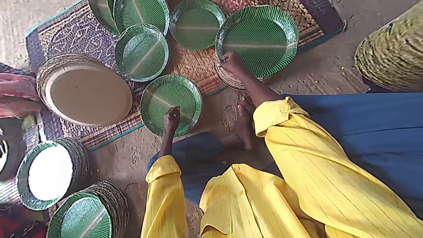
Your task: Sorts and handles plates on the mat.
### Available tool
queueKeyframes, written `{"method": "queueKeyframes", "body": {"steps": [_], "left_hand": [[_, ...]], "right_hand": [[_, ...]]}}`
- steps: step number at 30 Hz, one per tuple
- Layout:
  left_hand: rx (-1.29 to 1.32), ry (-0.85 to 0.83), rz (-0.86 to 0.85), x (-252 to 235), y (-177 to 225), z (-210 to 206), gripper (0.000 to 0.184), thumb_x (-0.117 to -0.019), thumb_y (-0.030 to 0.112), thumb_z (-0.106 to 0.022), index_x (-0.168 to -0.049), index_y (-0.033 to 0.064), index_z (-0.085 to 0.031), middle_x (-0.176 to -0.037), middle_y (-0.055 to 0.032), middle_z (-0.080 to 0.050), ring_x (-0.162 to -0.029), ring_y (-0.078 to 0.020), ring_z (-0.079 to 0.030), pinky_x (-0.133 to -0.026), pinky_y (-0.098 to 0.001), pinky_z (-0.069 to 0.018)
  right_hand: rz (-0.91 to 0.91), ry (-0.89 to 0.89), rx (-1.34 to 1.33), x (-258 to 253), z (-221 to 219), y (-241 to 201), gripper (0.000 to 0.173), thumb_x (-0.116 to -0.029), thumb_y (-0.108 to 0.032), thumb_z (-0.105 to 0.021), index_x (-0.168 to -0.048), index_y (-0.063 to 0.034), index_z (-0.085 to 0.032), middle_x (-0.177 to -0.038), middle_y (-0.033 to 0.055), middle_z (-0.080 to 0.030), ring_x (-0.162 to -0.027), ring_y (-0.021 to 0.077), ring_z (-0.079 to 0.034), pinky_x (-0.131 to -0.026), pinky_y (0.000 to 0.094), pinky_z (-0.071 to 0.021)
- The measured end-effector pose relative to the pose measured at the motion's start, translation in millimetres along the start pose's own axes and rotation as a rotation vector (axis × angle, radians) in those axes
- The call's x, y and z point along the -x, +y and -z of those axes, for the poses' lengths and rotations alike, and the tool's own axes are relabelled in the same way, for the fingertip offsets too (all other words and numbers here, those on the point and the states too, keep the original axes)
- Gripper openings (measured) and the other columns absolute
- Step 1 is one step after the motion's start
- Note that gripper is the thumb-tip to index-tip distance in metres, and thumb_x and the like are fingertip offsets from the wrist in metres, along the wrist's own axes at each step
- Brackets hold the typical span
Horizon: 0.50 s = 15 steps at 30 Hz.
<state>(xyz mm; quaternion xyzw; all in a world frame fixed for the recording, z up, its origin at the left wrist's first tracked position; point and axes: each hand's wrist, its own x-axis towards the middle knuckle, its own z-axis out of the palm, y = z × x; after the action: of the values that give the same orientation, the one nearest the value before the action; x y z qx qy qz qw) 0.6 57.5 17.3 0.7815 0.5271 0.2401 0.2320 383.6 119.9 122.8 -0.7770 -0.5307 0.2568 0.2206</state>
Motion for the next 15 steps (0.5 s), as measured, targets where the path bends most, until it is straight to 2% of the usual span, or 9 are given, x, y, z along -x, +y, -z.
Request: {"method": "queueKeyframes", "body": {"steps": [3,6,11,15], "left_hand": [[-0.023,0.102,0.046,25,-21,-9,0.036,-0.1077,0.016,-0.046,-0.120,-0.0078,-0.069,-0.111,-0.0272,-0.072,-0.106,-0.0409,-0.070,-0.099,-0.0580,-0.0509],[0.040,0.282,-0.011,39,-25,-8,0.035,-0.1057,0.015,-0.046,-0.113,-0.0088,-0.071,-0.096,-0.0253,-0.073,-0.088,-0.0341,-0.073,-0.087,-0.0496,-0.0561],[-0.060,0.186,0.033,43,-19,5,0.033,-0.1048,0.016,-0.050,-0.117,-0.0055,-0.072,-0.103,-0.0254,-0.074,-0.098,-0.0412,-0.072,-0.093,-0.0583,-0.0528],[-0.152,0.187,-0.066,43,-2,4,0.031,-0.1008,0.014,-0.052,-0.109,-0.0055,-0.075,-0.096,-0.0255,-0.073,-0.092,-0.0423,-0.071,-0.088,-0.0590,-0.0527]], "right_hand": [[0.001,0.004,-0.013,-3,-1,4,0.035,-0.0949,-0.028,-0.071,-0.120,-0.0035,-0.071,-0.115,0.0207,-0.070,-0.110,0.0383,-0.066,-0.092,0.0613,-0.0504],[-0.001,0.013,-0.072,-8,-3,15,0.033,-0.0935,-0.029,-0.072,-0.117,-0.0047,-0.072,-0.110,0.0190,-0.072,-0.105,0.0358,-0.068,-0.091,0.0601,-0.0519],[0.006,0.003,-0.024,-6,1,9,0.030,-0.0975,-0.025,-0.066,-0.117,-0.0035,-0.073,-0.112,0.0200,-0.072,-0.107,0.0367,-0.068,-0.093,0.0601,-0.0512],[-0.010,0.001,-0.003,-1,4,6,0.029,-0.1007,-0.022,-0.058,-0.118,-0.0035,-0.072,-0.114,0.0202,-0.072,-0.109,0.0369,-0.068,-0.093,0.0598,-0.0506]]}}
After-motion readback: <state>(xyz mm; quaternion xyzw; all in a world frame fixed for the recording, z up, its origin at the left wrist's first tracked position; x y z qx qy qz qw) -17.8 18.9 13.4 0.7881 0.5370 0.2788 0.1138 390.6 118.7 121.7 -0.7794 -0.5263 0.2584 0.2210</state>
